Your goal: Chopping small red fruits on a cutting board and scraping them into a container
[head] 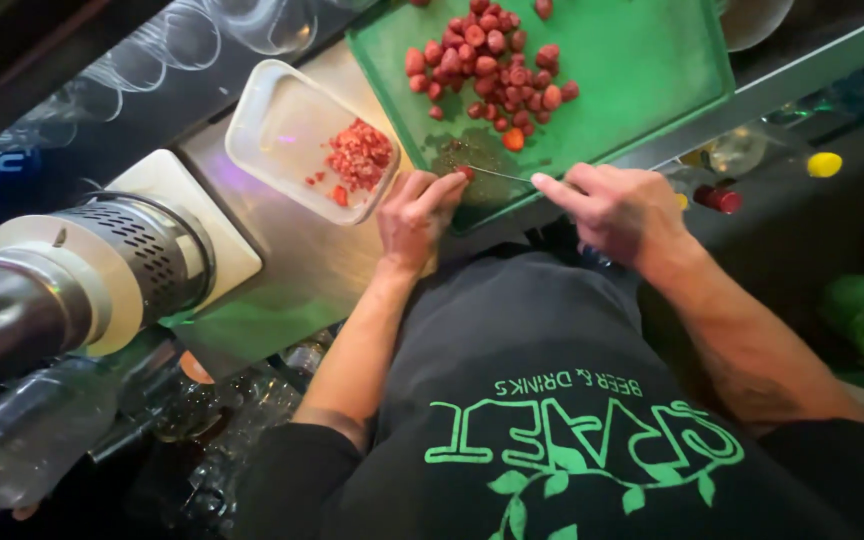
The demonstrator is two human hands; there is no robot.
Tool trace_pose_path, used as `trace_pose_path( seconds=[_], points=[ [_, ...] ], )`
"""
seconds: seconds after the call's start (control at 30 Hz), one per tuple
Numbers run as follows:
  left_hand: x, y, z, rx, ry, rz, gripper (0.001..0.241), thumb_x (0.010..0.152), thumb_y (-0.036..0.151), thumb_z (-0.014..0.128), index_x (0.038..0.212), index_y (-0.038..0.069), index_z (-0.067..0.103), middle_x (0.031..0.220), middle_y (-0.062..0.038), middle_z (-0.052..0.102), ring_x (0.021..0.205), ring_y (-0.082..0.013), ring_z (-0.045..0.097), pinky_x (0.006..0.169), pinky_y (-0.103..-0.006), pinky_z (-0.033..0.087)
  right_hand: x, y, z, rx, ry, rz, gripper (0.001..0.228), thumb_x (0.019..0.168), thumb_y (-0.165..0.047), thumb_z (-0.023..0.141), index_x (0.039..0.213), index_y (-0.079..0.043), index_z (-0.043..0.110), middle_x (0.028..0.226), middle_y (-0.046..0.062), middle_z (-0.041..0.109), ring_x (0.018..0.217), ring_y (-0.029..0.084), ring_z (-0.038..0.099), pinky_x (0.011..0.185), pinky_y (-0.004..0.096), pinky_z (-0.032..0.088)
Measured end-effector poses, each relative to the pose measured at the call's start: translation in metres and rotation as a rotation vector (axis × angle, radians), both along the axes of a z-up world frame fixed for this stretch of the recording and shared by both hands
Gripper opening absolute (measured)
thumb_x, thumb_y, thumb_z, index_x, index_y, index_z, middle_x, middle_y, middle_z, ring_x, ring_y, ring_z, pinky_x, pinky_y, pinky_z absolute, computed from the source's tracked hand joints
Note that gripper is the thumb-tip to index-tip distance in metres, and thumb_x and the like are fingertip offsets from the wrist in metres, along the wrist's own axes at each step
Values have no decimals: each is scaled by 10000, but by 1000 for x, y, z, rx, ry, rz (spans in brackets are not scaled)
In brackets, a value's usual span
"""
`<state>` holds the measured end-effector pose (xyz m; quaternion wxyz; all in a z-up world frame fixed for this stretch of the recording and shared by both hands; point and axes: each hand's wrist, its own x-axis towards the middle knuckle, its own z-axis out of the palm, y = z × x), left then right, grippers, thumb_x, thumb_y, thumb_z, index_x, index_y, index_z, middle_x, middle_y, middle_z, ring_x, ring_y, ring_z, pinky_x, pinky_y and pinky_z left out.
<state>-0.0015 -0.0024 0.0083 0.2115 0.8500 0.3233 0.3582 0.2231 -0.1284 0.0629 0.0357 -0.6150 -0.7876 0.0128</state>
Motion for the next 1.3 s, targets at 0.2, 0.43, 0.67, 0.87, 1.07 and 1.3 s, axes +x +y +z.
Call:
trace_pose_path(
  seconds=[0.2,0.43,0.67,0.87,1.07,1.3],
  points=[
    [1,-1,2,25,21,8,91,765,159,720,822,213,674,648,36,528,586,-143,543,571,-228,497,-19,12,-15,19,13,-28,543,667,-148,524,1191,-288,554,784,-49,451,610,130,518,569,244,492],
    [-2,-2,8,19,26,-8,53,794,156,689,827,189,664,641,10,516,577,-173,538,559,-263,496,-19,-2,21,-44,-143,-73,481,685,-175,475,1143,-291,567,744,-54,441,597,122,537,527,242,466],
    [-3,-1,2,23,36,-24,82,784,139,697,833,195,663,652,26,522,594,-157,545,570,-246,498,-36,16,17,36,-34,-65,384,759,-139,476,1098,-267,602,735,-36,472,574,149,545,507,262,473],
    [-5,-2,-3,0,13,-4,113,759,148,720,834,207,660,661,37,528,609,-149,544,586,-237,502,-27,5,34,1,-122,-81,394,739,-178,480,1096,-305,587,731,-47,465,582,132,561,521,252,482],
    [-3,-2,0,34,22,-6,109,759,149,721,816,209,651,656,45,537,598,-142,547,568,-229,497,-41,17,16,45,-52,-93,408,739,-149,485,1100,-298,602,716,-35,460,555,157,543,495,276,478],
    [-6,-3,-8,72,1,5,114,742,165,728,811,218,655,667,48,549,597,-134,545,560,-222,502,-29,10,45,-24,-89,-102,376,753,-186,478,1085,-314,601,721,-43,473,564,144,569,503,270,484]
  ],
)
